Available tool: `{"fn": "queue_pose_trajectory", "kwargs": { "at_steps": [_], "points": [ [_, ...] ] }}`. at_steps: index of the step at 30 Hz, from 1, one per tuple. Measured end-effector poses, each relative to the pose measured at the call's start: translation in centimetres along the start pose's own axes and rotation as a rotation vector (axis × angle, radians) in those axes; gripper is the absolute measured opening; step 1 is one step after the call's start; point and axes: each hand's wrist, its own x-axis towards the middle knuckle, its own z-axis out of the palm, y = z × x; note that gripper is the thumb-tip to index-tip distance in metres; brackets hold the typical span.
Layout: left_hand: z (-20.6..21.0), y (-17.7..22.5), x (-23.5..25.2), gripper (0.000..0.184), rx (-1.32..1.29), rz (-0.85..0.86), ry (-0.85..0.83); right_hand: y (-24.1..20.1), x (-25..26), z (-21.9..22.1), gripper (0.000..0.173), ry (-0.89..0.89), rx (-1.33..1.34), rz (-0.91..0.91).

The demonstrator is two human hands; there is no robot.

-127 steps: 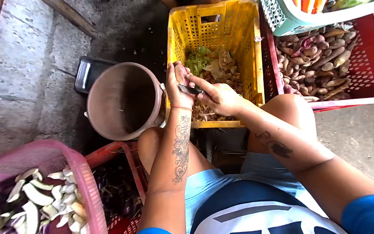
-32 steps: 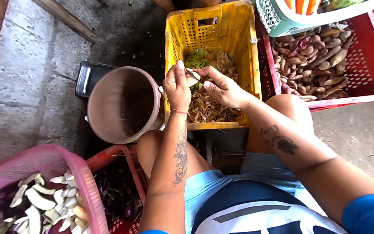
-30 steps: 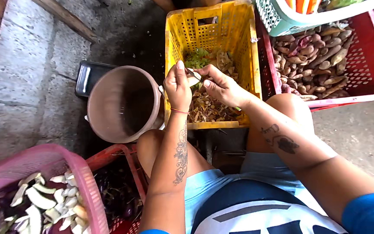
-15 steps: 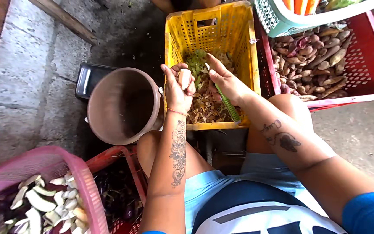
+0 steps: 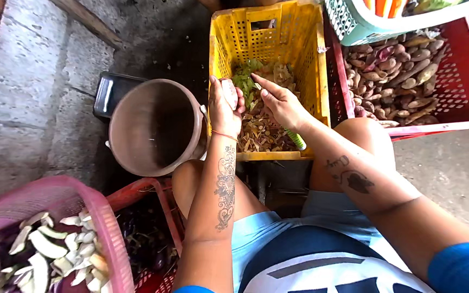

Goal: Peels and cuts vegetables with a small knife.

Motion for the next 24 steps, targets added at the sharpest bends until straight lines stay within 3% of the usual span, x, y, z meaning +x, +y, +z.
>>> {"fn": "queue_pose_trajectory", "kwargs": {
  "at_steps": [5, 8, 12, 16, 24],
  "points": [
    [0.1, 0.1, 0.1, 0.057, -0.036, -0.055, 0.063, -0.3, -0.3, 0.2, 0.048, 0.015, -0.184, 0.044],
    [0.5, 0.0, 0.1, 0.052, -0.144, -0.087, 0.109, -0.4, -1.0, 0.6, 0.059, -0.091, -0.401, -0.107],
    [0.7, -0.1, 0.1, 0.043, -0.266, -0.076, 0.151, 0.1, -1.4, 1.5, 0.058, -0.114, -0.595, -0.353],
    [0.8, 0.1, -0.2, 0.047, -0.265, -0.058, 0.148, 0.5, -1.4, 1.8, 0.056, -0.109, -0.633, -0.442],
    [1.0, 0.2, -0.5, 0.047, -0.291, -0.026, 0.155, 0.2, -1.4, 1.6, 0.056, -0.162, -0.623, -0.388]
  ]
}}
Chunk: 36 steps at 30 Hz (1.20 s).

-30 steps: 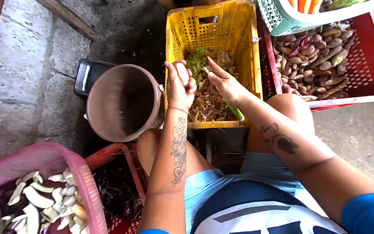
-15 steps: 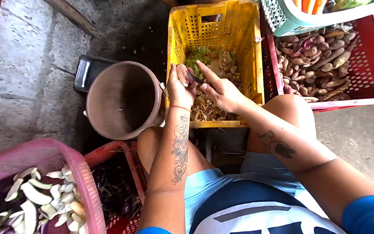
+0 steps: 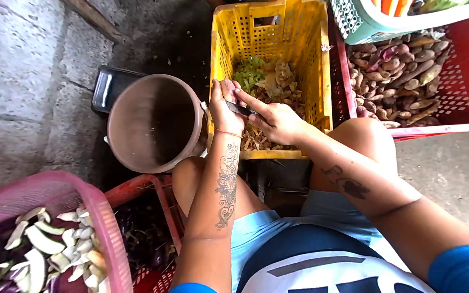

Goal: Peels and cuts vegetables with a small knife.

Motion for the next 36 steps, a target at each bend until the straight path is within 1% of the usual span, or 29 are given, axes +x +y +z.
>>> {"fn": "queue_pose_trajectory", "kwargs": {
  "at_steps": [3, 6, 9, 11, 12, 16, 18, 21, 23, 26, 28, 31, 36],
  "points": [
    [-0.1, -0.2, 0.1, 0.047, -0.019, 0.026, -0.019, -0.1, 0.0, 0.0, 0.055, 0.003, -0.012, 0.021],
    [-0.3, -0.7, 0.4, 0.039, -0.02, 0.077, -0.049, 0.1, 0.0, 0.2, 0.053, 0.046, -0.029, 0.022],
    [-0.2, -0.8, 0.5, 0.034, -0.013, 0.084, -0.013, 0.3, 0.2, 0.5, 0.051, 0.074, -0.031, 0.02],
    [-0.1, -0.9, 0.3, 0.028, -0.02, 0.053, 0.016, 0.5, 0.3, 0.5, 0.049, 0.093, -0.037, 0.02],
    [-0.1, -0.9, 0.3, 0.027, -0.024, 0.042, 0.028, 0.7, 0.3, 0.6, 0.048, 0.107, -0.041, 0.011],
    [-0.3, -1.0, 0.4, 0.037, 0.042, 0.034, 0.02, 0.8, 0.4, 0.0, 0.046, 0.08, -0.04, 0.032],
    [-0.5, -1.1, 0.6, 0.04, 0.111, 0.051, -0.003, 0.9, 0.4, -0.3, 0.044, 0.083, -0.03, 0.016],
    [-0.7, -0.8, 0.6, 0.048, 0.188, 0.08, -0.033, 1.2, 0.4, -0.8, 0.044, 0.049, -0.006, -0.029],
    [-0.7, -0.7, 0.7, 0.051, 0.194, 0.105, -0.055, 1.3, 0.4, -0.9, 0.046, 0.035, 0.003, -0.043],
    [-0.8, -0.7, 1.0, 0.054, 0.145, 0.144, -0.088, 0.9, 0.3, -1.2, 0.053, -0.03, 0.02, 0.009],
    [-0.9, -0.8, 1.1, 0.056, 0.17, 0.167, -0.103, 0.7, 0.3, -1.2, 0.055, -0.04, 0.026, 0.025],
    [-0.8, -1.0, 0.7, 0.055, 0.253, 0.194, -0.081, 1.0, 0.3, -0.9, 0.053, -0.01, 0.027, 0.022],
    [-0.4, -1.1, 0.3, 0.056, 0.271, 0.174, -0.047, 1.0, 0.4, -0.5, 0.048, 0.068, 0.023, 0.037]
  ]
}}
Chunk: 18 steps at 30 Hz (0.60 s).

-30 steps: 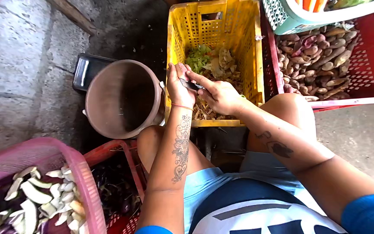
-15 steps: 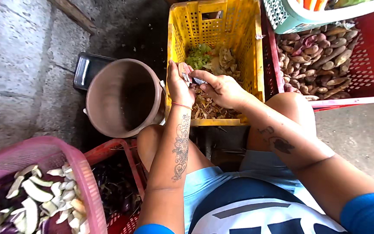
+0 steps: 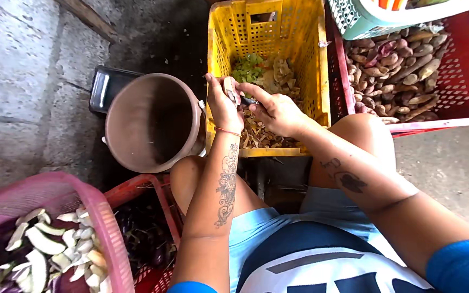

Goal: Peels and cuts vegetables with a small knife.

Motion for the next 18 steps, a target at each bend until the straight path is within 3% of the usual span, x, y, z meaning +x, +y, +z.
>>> {"fn": "queue_pose_trajectory", "kwargs": {
  "at_steps": [8, 13, 18],
  "points": [
    [-0.4, -0.3, 0.3, 0.052, 0.04, 0.08, -0.092, 0.1, 0.2, -0.5, 0.054, -0.039, 0.061, 0.052],
    [-0.4, -1.1, 0.0, 0.047, 0.087, 0.09, -0.104, 0.8, 0.6, -0.3, 0.045, 0.025, 0.132, 0.027],
    [-0.5, -0.6, 0.0, 0.049, 0.047, 0.105, -0.164, 1.0, 0.7, -0.7, 0.049, -0.015, 0.243, 0.016]
  ]
}}
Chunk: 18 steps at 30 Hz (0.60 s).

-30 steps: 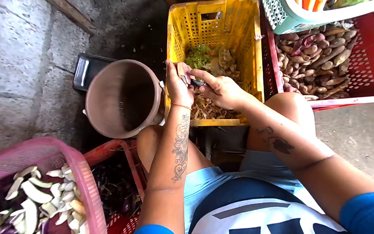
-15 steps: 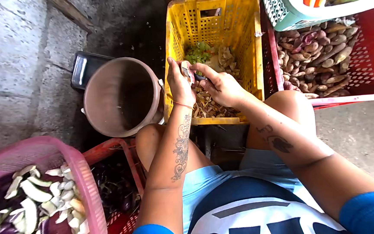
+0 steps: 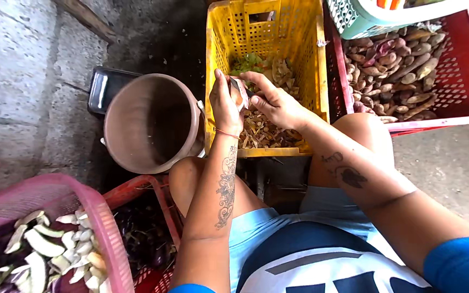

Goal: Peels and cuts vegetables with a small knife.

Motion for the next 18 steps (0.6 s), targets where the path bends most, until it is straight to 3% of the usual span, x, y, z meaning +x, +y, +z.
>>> {"fn": "queue_pose_trajectory", "kwargs": {
  "at_steps": [6, 9, 11, 15, 18],
  "points": [
    [-0.1, -0.4, -0.3, 0.049, 0.045, 0.019, -0.094, 0.2, -0.1, 0.1, 0.035, 0.085, 0.084, -0.041],
    [-0.1, 0.2, -0.5, 0.057, 0.003, -0.082, -0.14, -0.1, 0.1, 0.2, 0.029, 0.099, 0.439, -0.01],
    [0.1, 0.7, -0.5, 0.062, -0.079, -0.155, -0.151, -0.3, 0.1, 0.0, 0.034, 0.093, 0.568, 0.034],
    [-0.4, 0.6, 0.2, 0.035, -0.197, -0.17, -0.041, -0.1, -0.4, 0.3, 0.052, 0.046, 0.123, -0.012],
    [-0.7, 0.7, 0.8, 0.031, -0.219, -0.167, 0.033, -0.4, -0.7, 1.1, 0.054, -0.003, -0.097, -0.105]
  ]
}}
